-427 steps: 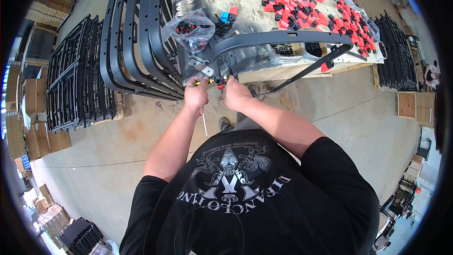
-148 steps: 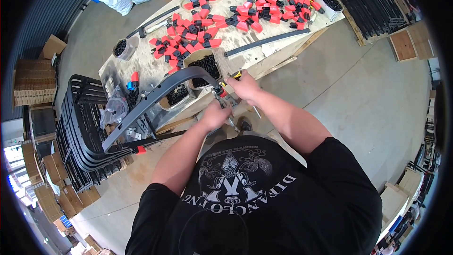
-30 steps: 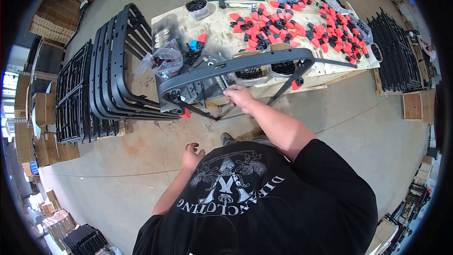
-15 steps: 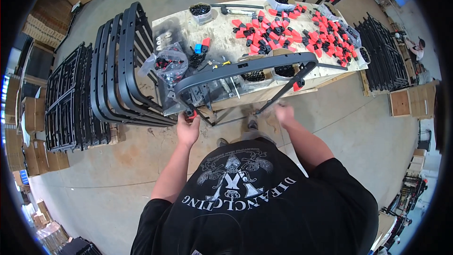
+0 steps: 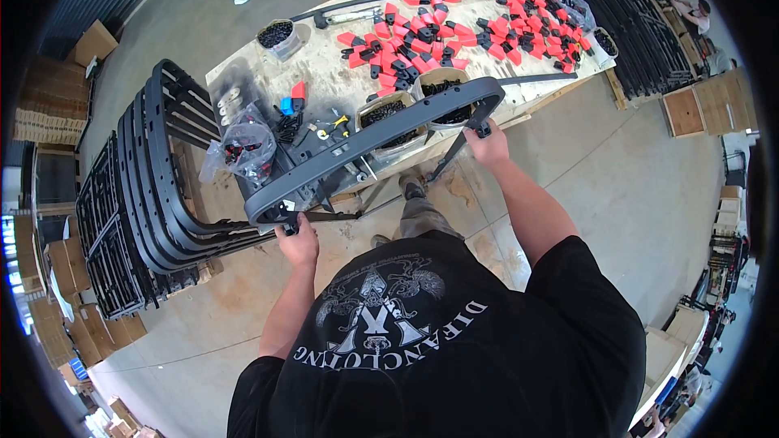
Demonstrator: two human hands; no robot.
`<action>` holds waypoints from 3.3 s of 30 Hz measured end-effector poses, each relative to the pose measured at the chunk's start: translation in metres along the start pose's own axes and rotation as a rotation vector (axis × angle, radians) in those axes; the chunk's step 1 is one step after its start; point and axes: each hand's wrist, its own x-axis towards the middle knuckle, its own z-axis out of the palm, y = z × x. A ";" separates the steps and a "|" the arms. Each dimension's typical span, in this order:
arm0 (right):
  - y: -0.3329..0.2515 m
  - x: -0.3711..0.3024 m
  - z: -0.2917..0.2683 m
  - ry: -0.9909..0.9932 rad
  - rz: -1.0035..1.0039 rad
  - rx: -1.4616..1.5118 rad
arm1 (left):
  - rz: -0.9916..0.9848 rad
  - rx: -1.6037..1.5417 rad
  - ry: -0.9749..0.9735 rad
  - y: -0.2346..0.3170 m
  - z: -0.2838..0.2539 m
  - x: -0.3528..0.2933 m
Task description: Assembling black metal frames by attaching red plastic components using a specialized hand tool.
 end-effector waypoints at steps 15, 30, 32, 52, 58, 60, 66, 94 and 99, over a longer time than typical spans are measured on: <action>-0.010 -0.005 -0.053 -0.648 0.332 0.843 | -0.247 0.470 -0.359 0.027 -0.033 0.005; -0.062 -0.013 -0.090 -0.707 0.736 0.783 | -0.953 -0.195 -0.590 0.087 -0.057 0.007; -0.060 -0.012 -0.085 -0.700 0.725 0.761 | -0.924 -0.173 -0.582 0.088 -0.067 0.011; -0.052 -0.020 -0.067 -0.522 0.601 0.582 | 0.310 0.466 -0.087 -0.017 -0.045 0.000; -0.050 -0.024 -0.064 -0.459 0.516 0.500 | 0.273 0.430 -0.495 0.008 -0.063 0.009; -0.052 -0.023 -0.063 -0.444 0.501 0.479 | 0.340 0.389 -0.471 -0.001 -0.061 0.016; -0.054 -0.025 -0.063 -0.413 0.498 0.435 | 0.621 0.349 -0.237 -0.044 -0.036 0.043; 0.012 -0.009 -0.009 -0.005 0.018 0.081 | 0.668 0.288 -0.282 -0.041 -0.025 0.053; 0.010 -0.015 -0.004 0.027 -0.027 0.107 | 0.608 0.257 -0.312 -0.053 -0.028 0.061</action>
